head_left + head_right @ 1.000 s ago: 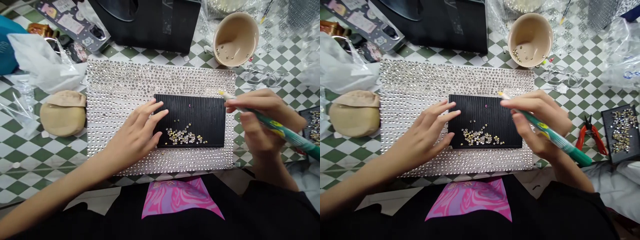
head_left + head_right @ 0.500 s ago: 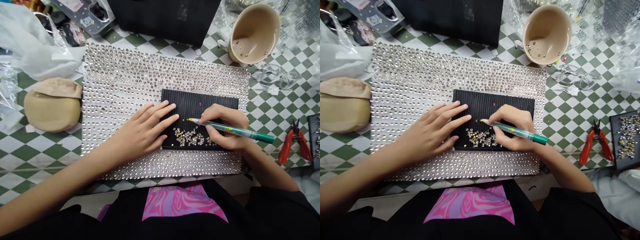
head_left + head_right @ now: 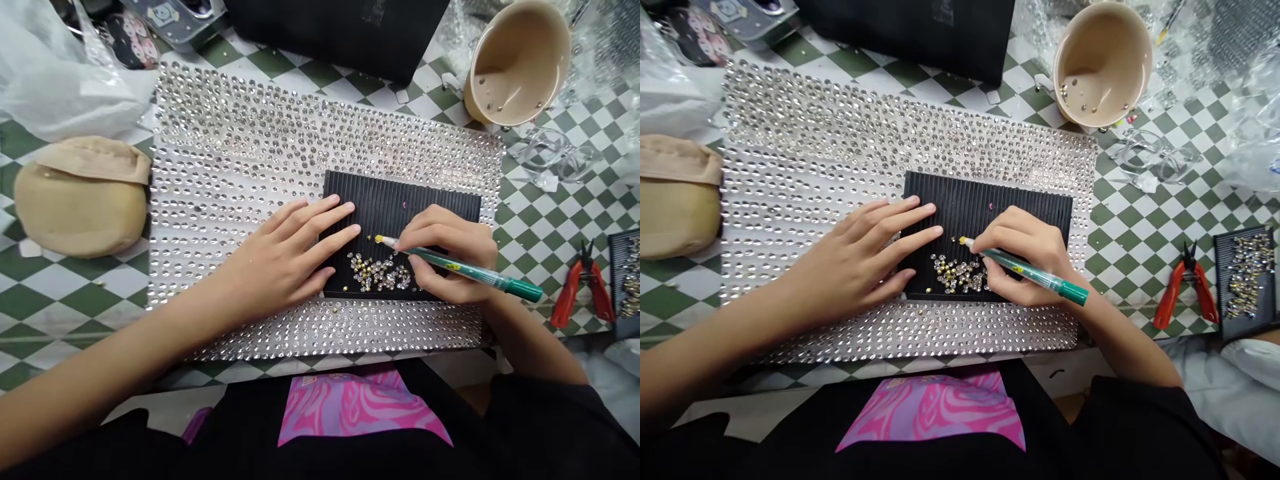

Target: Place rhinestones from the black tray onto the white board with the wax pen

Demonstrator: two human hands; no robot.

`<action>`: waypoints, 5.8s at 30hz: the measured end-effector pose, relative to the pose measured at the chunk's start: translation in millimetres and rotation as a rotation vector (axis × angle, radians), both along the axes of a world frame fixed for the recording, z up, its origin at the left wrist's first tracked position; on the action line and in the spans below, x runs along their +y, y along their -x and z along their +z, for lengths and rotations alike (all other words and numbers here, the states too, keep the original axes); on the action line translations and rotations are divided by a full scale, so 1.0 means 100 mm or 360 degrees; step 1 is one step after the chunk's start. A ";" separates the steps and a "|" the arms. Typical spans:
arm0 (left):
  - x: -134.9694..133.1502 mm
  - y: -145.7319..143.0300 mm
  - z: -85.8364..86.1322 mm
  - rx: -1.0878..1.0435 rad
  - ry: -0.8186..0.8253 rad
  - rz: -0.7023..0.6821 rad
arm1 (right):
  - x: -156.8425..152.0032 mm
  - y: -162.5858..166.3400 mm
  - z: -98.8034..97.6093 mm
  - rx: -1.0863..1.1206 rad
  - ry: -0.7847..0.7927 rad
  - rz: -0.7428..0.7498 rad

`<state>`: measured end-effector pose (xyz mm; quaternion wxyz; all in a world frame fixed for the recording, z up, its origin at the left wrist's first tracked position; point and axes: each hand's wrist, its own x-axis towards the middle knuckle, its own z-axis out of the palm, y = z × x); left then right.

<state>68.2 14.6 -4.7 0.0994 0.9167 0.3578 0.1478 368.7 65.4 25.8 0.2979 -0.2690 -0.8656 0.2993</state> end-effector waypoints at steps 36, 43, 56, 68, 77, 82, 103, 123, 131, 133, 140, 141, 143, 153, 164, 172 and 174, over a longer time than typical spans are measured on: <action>-0.06 0.01 -0.08 -0.0147 0.0086 0.0082 | 0.13 -0.18 0.01 0.0283 -0.0280 -0.0497; -0.06 0.01 -0.06 -0.0117 0.0083 0.0090 | 0.25 -0.35 -0.14 0.0090 -0.0462 -0.0897; -0.07 -0.01 0.00 -0.0023 0.0148 0.0107 | 0.26 -0.39 -0.17 -0.0036 -0.0519 -0.0868; -0.08 -0.02 0.01 -0.0039 0.0143 0.0116 | 0.29 -0.42 -0.18 -0.0184 -0.0643 -0.0812; -0.07 -0.01 -0.02 -0.0020 0.0120 0.0102 | 0.28 -0.41 -0.16 -0.0222 -0.0657 -0.0797; -0.07 -0.02 0.00 -0.0056 0.0111 0.0099 | 0.29 -0.39 -0.18 -0.0075 -0.0647 -0.0848; -0.06 -0.03 -0.06 -0.0112 0.0066 0.0088 | -0.14 0.06 0.05 0.0051 0.0230 -0.0289; -0.06 -0.03 -0.09 -0.0141 0.0045 0.0095 | -0.12 0.08 0.00 0.0034 0.0090 -0.0169; -0.06 -0.01 -0.12 -0.0150 0.0022 0.0078 | 0.06 -0.10 -0.05 0.0434 -0.0072 -0.0605; -0.06 -0.01 -0.12 -0.0144 0.0032 0.0080 | 0.17 -0.19 -0.08 0.0506 -0.0214 -0.0783; -0.07 -0.02 -0.10 -0.0140 0.0064 0.0098 | 0.42 -0.42 -0.20 0.0341 -0.0349 -0.1041; -0.07 -0.02 -0.09 -0.0137 0.0076 0.0103 | 0.43 -0.43 -0.21 0.0336 -0.0353 -0.1035; -0.06 -0.01 -0.05 -0.0122 0.0106 0.0104 | 0.44 -0.42 -0.23 0.0338 -0.0336 -0.1027; -0.06 0.00 -0.08 -0.0111 0.0046 0.0078 | 0.45 -0.48 -0.28 0.0248 -0.0326 -0.0993; -0.07 -0.02 -0.06 -0.0116 0.0100 0.0113 | 0.45 -0.44 -0.26 0.0222 -0.0390 -0.1016; -0.07 -0.02 -0.02 -0.0108 0.0153 0.0106 | 0.32 -0.32 -0.13 0.0442 -0.0252 -0.0921; -0.07 -0.02 0.01 -0.0068 0.0210 0.0109 | 0.20 -0.26 -0.06 0.0414 -0.0157 -0.0837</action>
